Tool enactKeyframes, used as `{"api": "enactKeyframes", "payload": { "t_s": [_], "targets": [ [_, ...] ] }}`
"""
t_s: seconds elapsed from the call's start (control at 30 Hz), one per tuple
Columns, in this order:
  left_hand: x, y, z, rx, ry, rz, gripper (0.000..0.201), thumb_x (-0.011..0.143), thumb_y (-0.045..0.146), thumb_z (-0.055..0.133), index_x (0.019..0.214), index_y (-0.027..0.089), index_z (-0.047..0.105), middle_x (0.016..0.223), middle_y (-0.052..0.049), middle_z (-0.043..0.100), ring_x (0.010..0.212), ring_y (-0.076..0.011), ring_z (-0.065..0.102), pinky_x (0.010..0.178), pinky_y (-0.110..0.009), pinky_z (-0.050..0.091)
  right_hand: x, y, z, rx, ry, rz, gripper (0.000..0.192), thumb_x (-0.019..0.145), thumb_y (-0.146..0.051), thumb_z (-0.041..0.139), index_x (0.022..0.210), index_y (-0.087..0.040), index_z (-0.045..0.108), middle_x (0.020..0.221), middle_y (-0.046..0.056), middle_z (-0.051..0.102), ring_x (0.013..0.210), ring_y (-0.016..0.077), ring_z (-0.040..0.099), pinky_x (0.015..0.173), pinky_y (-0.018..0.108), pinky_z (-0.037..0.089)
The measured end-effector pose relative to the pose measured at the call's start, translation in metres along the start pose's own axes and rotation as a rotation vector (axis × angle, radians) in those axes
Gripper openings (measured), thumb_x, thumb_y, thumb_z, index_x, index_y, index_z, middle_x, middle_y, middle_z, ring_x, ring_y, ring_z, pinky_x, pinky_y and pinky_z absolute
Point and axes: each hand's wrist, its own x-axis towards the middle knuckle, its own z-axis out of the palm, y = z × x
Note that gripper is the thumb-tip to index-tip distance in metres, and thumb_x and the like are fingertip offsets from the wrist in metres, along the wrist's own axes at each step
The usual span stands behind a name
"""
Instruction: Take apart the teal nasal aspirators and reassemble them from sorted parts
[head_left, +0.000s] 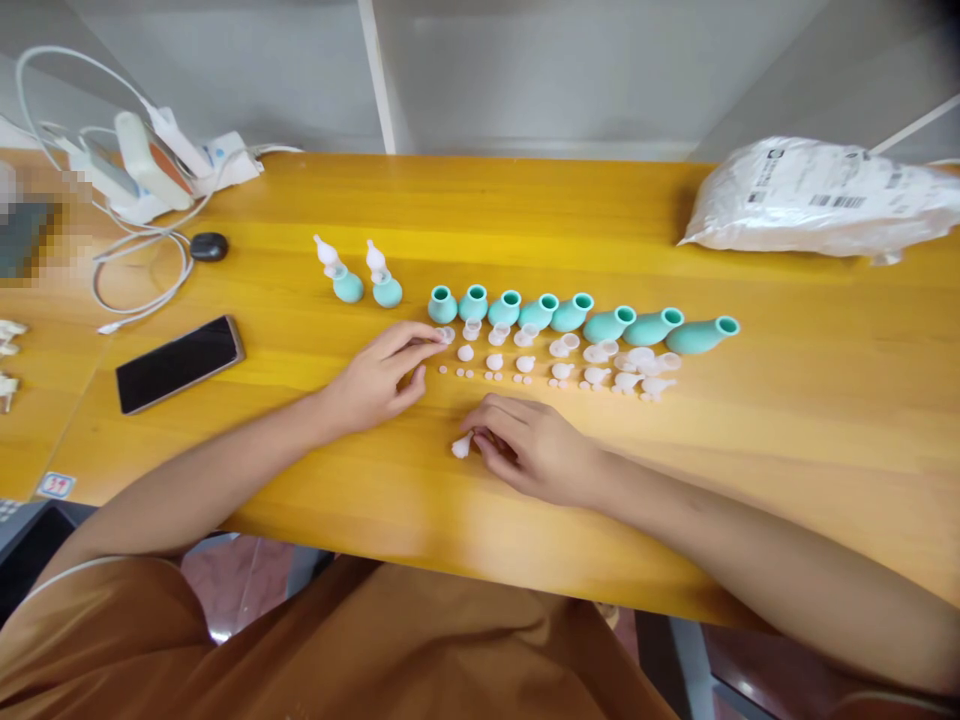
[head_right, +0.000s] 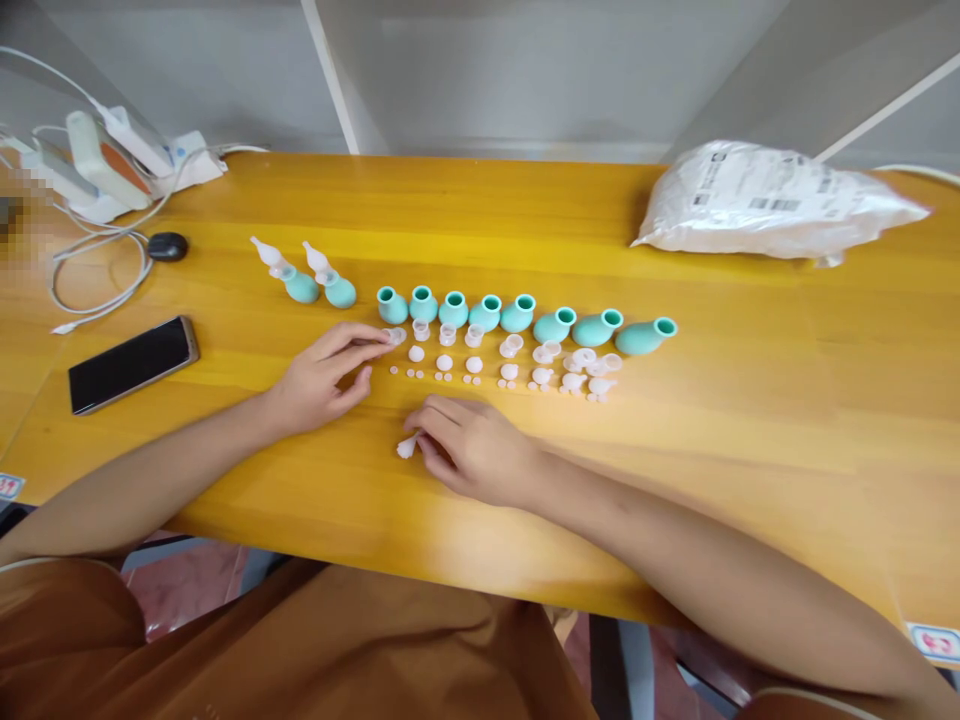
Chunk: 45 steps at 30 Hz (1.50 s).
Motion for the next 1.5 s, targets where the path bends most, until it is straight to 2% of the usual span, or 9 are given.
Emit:
{"api": "enactKeyframes", "payload": {
  "t_s": [0.2, 0.43, 0.6, 0.7, 0.83, 1.0, 1.2, 1.3, 1.5],
  "targets": [
    [0.001, 0.004, -0.001, 0.019, 0.108, -0.019, 0.04, 0.103, 0.003, 0.064, 0.137, 0.022, 0.073, 0.13, -0.011, 0.076, 0.122, -0.022, 0.076, 0.108, -0.04, 0.066, 0.0, 0.0, 0.0, -0.002, 0.005, -0.002, 0.019, 0.109, -0.014, 0.055, 0.125, -0.022, 0.062, 0.106, 0.008, 0.074, 0.082, 0.0213, 0.07, 0.074, 0.035, 0.057],
    [0.001, 0.005, -0.004, 0.096, 0.129, -0.116, 0.019, 0.103, 0.014, 0.071, 0.12, 0.022, 0.073, 0.116, -0.007, 0.074, 0.107, -0.0214, 0.074, 0.099, -0.04, 0.065, 0.0, -0.001, -0.001, 0.003, 0.004, 0.004, 0.021, 0.108, -0.013, 0.056, 0.125, -0.024, 0.062, 0.107, 0.008, 0.074, 0.082, 0.0215, 0.07, 0.073, 0.035, 0.057],
    [0.001, 0.002, -0.004, 0.132, 0.068, -0.171, 0.032, 0.099, 0.019, 0.073, 0.131, 0.021, 0.067, 0.126, -0.011, 0.068, 0.115, -0.027, 0.069, 0.1, -0.044, 0.064, 0.0, 0.0, -0.001, 0.005, -0.008, 0.006, 0.02, 0.109, -0.014, 0.055, 0.125, -0.023, 0.063, 0.109, 0.009, 0.074, 0.088, 0.0229, 0.073, 0.078, 0.036, 0.06],
    [0.002, 0.0, -0.003, 0.136, -0.013, -0.148, 0.035, 0.101, 0.017, 0.07, 0.135, 0.022, 0.066, 0.128, -0.011, 0.069, 0.117, -0.0272, 0.068, 0.104, -0.046, 0.061, -0.001, 0.0, -0.001, 0.002, -0.008, 0.005, 0.02, 0.109, -0.014, 0.056, 0.125, -0.022, 0.063, 0.109, 0.009, 0.074, 0.087, 0.0227, 0.073, 0.078, 0.036, 0.06],
    [0.003, -0.002, -0.002, 0.136, -0.018, -0.116, 0.023, 0.104, 0.014, 0.067, 0.126, 0.02, 0.068, 0.118, -0.009, 0.074, 0.109, -0.0243, 0.07, 0.1, -0.042, 0.06, -0.001, 0.001, 0.0, -0.001, -0.004, -0.005, 0.021, 0.108, -0.014, 0.056, 0.126, -0.022, 0.063, 0.109, 0.009, 0.075, 0.088, 0.0227, 0.073, 0.078, 0.036, 0.06],
    [0.003, 0.004, -0.003, 0.056, 0.03, -0.114, 0.013, 0.103, 0.014, 0.068, 0.114, 0.019, 0.07, 0.111, -0.006, 0.074, 0.095, -0.0178, 0.071, 0.087, -0.032, 0.063, 0.0, -0.001, -0.001, -0.006, 0.002, 0.002, 0.02, 0.108, -0.014, 0.056, 0.125, -0.023, 0.062, 0.108, 0.008, 0.075, 0.084, 0.0217, 0.071, 0.074, 0.035, 0.059],
    [0.001, 0.014, -0.007, -0.049, 0.159, 0.012, 0.026, 0.1, 0.015, 0.076, 0.124, 0.022, 0.069, 0.114, -0.008, 0.08, 0.098, -0.0186, 0.078, 0.087, -0.033, 0.067, -0.001, -0.001, -0.001, 0.029, 0.02, 0.018, 0.03, 0.109, -0.014, 0.055, 0.138, -0.023, 0.056, 0.106, 0.007, 0.075, 0.075, 0.018, 0.069, 0.067, 0.032, 0.056],
    [-0.003, 0.019, -0.007, -0.199, 0.078, 0.123, 0.038, 0.096, 0.014, 0.082, 0.13, 0.026, 0.069, 0.119, -0.009, 0.081, 0.106, -0.0205, 0.081, 0.095, -0.034, 0.069, -0.002, 0.0, 0.0, 0.088, 0.034, 0.057, 0.041, 0.109, -0.017, 0.058, 0.148, -0.024, 0.048, 0.1, 0.003, 0.074, 0.072, 0.0176, 0.068, 0.065, 0.031, 0.055],
    [-0.011, 0.028, -0.002, -0.333, -0.074, 0.192, 0.05, 0.094, 0.007, 0.083, 0.137, 0.025, 0.066, 0.125, -0.012, 0.081, 0.114, -0.0207, 0.082, 0.102, -0.032, 0.07, -0.001, -0.002, -0.002, 0.07, 0.044, 0.045, 0.021, 0.116, -0.035, 0.062, 0.132, -0.024, 0.053, 0.105, 0.006, 0.073, 0.071, 0.0168, 0.066, 0.063, 0.03, 0.053]
  ]
}}
